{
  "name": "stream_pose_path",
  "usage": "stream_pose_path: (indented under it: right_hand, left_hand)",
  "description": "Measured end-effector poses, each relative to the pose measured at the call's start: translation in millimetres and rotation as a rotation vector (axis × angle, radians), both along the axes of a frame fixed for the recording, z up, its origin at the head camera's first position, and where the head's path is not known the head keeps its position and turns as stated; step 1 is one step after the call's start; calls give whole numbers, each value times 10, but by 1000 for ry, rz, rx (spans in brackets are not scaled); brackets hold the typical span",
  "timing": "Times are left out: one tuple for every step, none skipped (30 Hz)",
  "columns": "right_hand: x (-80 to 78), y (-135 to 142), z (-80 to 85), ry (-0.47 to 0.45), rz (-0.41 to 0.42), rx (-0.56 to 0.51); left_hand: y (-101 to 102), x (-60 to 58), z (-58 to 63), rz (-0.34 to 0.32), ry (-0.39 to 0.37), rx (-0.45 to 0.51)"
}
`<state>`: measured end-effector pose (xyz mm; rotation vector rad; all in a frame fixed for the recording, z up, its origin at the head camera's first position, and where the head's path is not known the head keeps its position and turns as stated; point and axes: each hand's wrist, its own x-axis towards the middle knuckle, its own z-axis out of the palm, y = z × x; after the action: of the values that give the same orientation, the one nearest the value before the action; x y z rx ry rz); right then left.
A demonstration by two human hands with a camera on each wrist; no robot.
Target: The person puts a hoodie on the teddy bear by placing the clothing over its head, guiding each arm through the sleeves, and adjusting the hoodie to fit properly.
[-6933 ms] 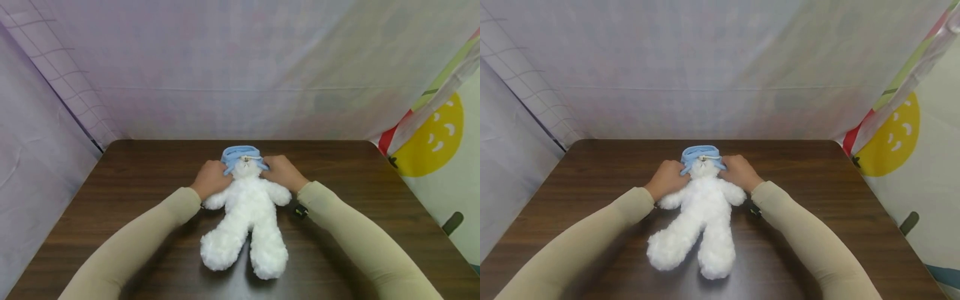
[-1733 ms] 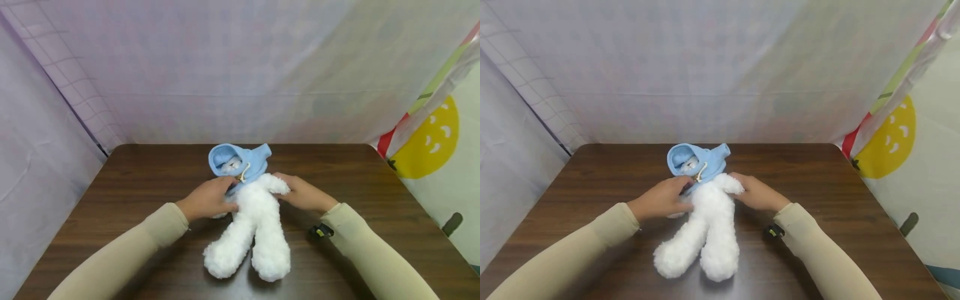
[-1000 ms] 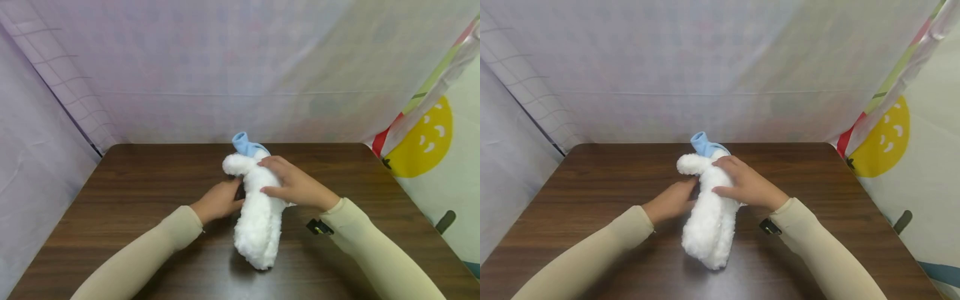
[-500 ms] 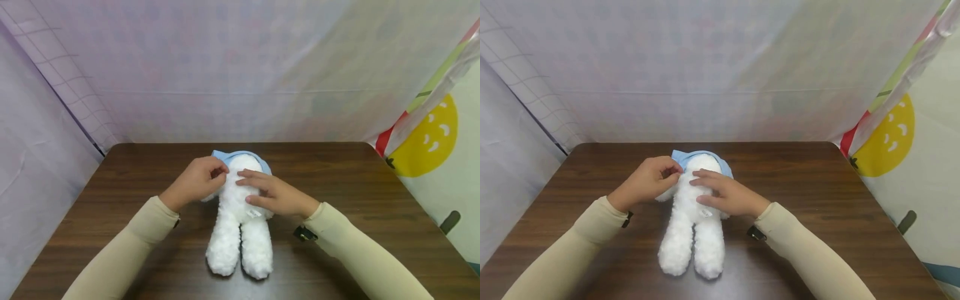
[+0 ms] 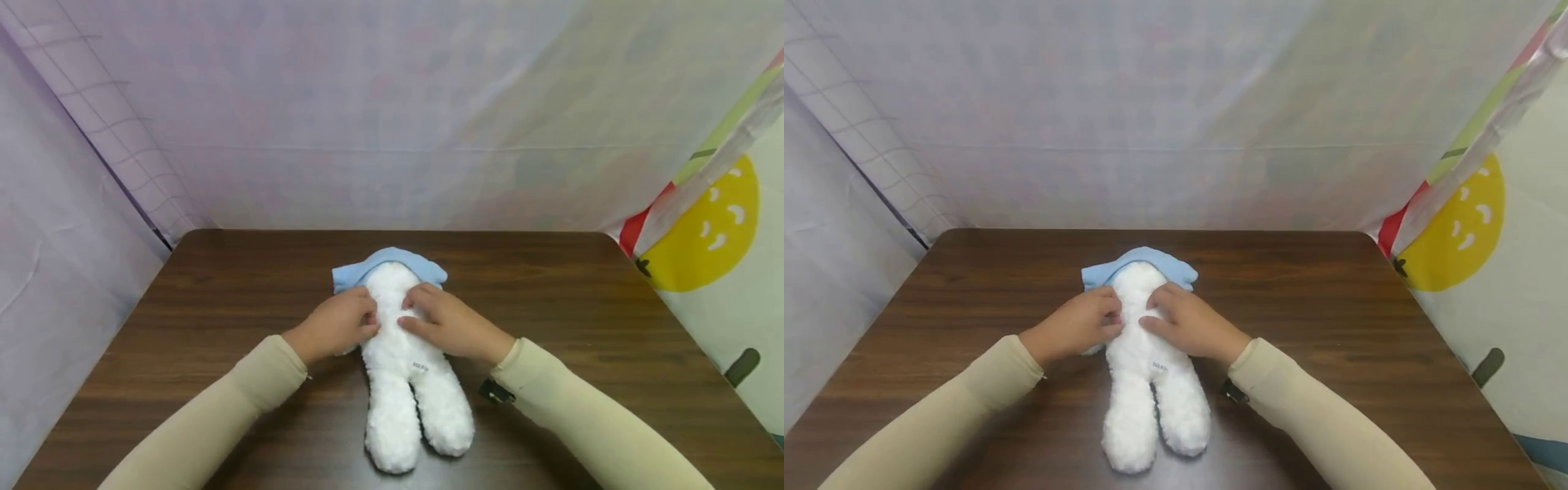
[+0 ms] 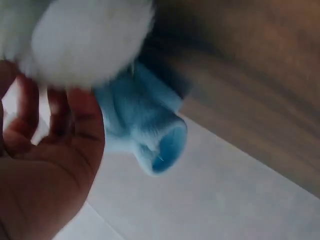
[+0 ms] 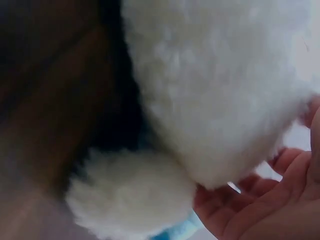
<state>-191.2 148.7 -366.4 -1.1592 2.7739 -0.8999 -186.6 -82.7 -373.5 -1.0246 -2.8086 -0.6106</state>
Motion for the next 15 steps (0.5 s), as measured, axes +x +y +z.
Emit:
stream_pose_path:
  right_hand:
    - [-16, 0, 8, 7, 11, -2]
    - [-39, 0, 18, 20, 14, 1]
    - [-61, 2, 32, 29, 6, 9]
    - [-86, 8, 42, 46, -6, 29]
    - [-110, 15, 54, 61, -24, 57]
    - [-134, 25, 63, 79, -49, 96]
    - [-161, 35, 68, 87, -78, 130]
    - [-184, 48, 76, 87, -109, 162]
    - [-206, 63, 81, 80, -137, 190]
    - [-229, 77, 82, 66, -163, 207]
    - [-250, 90, 86, 41, -185, 217]
    - [-270, 102, 86, 10, -199, 222]
    - [-288, 113, 83, -19, -208, 229]
    - [-303, 121, 78, -46, -211, 236]
    - [-317, 127, 71, -68, -213, 243]
  left_hand:
    - [22, 11, -16, 38, 12, -24]
    - [45, 18, -23, 72, 25, -38]
    - [70, 15, -26, 102, 41, -48]
    - [93, 7, -22, 126, 51, -48]
    - [115, -4, -17, 147, 55, -54]
    - [137, -23, -11, 164, 54, -62]
    - [158, -46, -6, 174, 52, -69]
    - [178, -71, 0, 177, 51, -85]
    - [196, -97, 7, 177, 43, -101]
    - [211, -119, 16, 179, 28, -116]
    - [223, -140, 24, 181, 11, -132]
    - [234, -158, 37, 180, -9, -149]
    - [242, -176, 47, 176, -29, -169]
    - [248, -192, 61, 169, -54, -185]
    - [251, -208, 74, 161, -80, -200]
